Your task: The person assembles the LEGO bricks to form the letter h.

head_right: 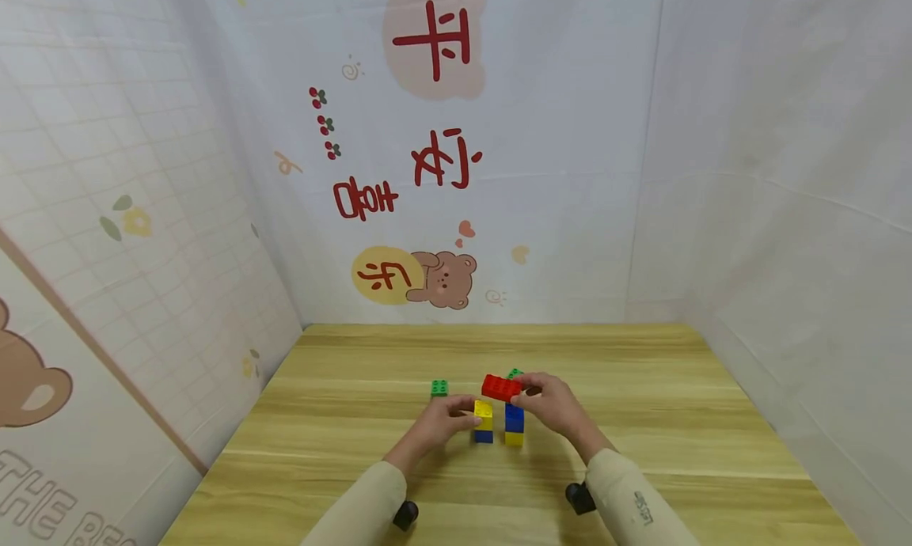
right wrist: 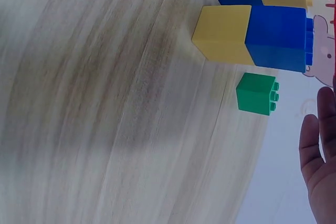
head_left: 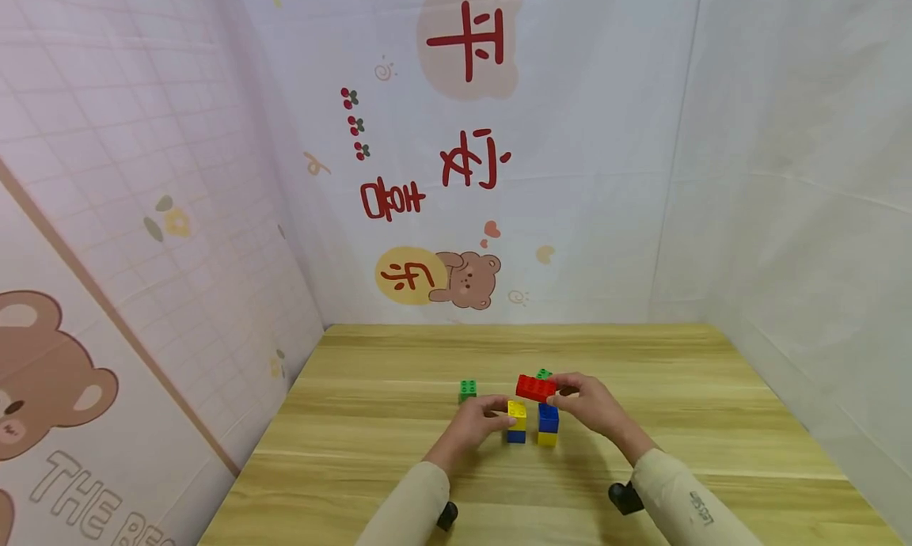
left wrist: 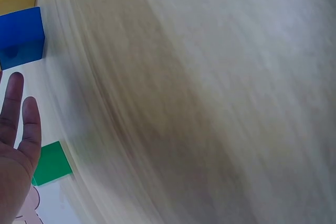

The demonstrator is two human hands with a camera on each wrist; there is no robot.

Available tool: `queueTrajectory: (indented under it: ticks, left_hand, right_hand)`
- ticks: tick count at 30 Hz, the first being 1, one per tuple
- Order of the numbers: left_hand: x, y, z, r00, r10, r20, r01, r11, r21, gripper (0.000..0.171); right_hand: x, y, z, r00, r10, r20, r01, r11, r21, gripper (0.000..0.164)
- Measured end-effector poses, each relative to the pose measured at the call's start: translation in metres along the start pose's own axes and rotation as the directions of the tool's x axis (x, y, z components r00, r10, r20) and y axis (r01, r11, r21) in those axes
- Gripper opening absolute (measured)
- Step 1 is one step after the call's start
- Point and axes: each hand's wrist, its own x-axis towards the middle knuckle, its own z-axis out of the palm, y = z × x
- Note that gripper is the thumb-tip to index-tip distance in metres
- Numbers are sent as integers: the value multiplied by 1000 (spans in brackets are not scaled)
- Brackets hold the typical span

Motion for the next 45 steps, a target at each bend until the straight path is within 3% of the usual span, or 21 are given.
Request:
queueTrajectory:
  ticks: [11,17,22,29,38,45]
  left_hand:
    - [1,1,2,1000,-6,5,6,1000,28,39]
    - [-1,-2,-2,1000,17,7,-17,999,41,56]
    - [1,2,-8,1000,23,9,-23,1000,16,58]
    - [4,12,-9,998,65,21,-66,998,18,49]
    - [8,12,-4,995,96,17,-96,995,-1,40]
    - [9,13,-5,996,90,16,-90,996,-1,36]
  right_hand:
    - [0,3,0,996,-34,87,37,999,-34,31]
    - [2,4,1,991,-61,118,66,997,-41,32]
    - [2,5,4,989,-71,129,77,996,-46,32]
    - [1,3,8,989,-65,132,72,996,-49,32]
    - [3,7,9,986,-81,146,91,994,-60,31]
    - [-1,17,6,989,-23,143,30,999,-44,52]
